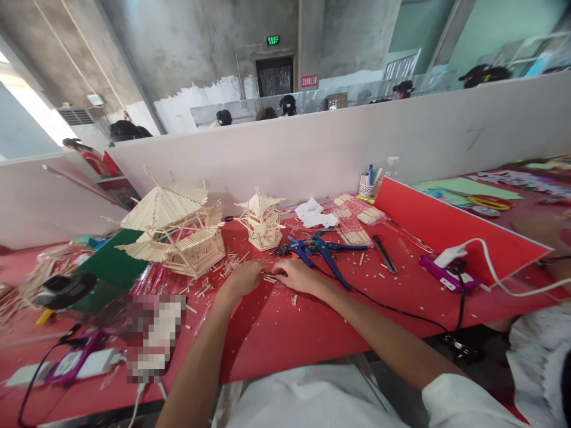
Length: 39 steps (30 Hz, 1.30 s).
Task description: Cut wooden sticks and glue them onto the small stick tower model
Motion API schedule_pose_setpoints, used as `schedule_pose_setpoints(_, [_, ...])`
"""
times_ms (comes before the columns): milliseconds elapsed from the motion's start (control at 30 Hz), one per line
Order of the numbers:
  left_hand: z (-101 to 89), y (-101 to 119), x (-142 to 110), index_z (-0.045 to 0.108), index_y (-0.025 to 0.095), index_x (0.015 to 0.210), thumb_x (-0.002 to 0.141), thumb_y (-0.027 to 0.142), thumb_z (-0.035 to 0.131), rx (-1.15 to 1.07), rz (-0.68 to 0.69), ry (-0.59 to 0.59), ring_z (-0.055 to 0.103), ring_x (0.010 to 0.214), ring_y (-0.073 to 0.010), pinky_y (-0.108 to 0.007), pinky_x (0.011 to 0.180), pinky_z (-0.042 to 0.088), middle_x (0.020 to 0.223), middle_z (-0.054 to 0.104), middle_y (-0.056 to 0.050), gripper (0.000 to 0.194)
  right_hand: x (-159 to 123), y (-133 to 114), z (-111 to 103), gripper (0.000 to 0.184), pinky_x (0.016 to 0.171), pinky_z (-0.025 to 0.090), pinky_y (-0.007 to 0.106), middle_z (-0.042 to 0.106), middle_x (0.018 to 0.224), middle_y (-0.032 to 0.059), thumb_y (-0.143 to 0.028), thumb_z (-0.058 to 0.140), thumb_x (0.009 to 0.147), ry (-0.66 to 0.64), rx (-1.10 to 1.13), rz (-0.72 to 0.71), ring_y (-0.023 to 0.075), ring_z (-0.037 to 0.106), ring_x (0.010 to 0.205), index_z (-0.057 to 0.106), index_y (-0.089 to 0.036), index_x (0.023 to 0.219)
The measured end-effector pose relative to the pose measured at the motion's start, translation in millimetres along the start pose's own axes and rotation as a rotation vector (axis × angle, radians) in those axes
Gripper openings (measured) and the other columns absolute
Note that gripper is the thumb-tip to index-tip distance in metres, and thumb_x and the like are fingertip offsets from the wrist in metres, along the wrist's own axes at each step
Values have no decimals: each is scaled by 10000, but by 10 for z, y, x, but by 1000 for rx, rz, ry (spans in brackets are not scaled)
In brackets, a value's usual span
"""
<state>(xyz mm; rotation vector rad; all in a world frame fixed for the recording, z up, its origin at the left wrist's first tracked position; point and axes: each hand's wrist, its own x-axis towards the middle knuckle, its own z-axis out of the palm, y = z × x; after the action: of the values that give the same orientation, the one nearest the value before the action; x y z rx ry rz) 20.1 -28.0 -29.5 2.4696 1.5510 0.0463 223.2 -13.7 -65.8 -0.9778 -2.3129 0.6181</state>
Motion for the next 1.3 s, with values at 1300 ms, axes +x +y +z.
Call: schedule_pose_setpoints(1300, [8,12,4,758,251,1000,900,157,583,24,85,28,698,982,-227,-267,795,483,1038,762,-60,223,-2,63,40,99,756,425,247,766,912,70,-146,727,863,-131,-36,-143,190,685,837,795,-187,922])
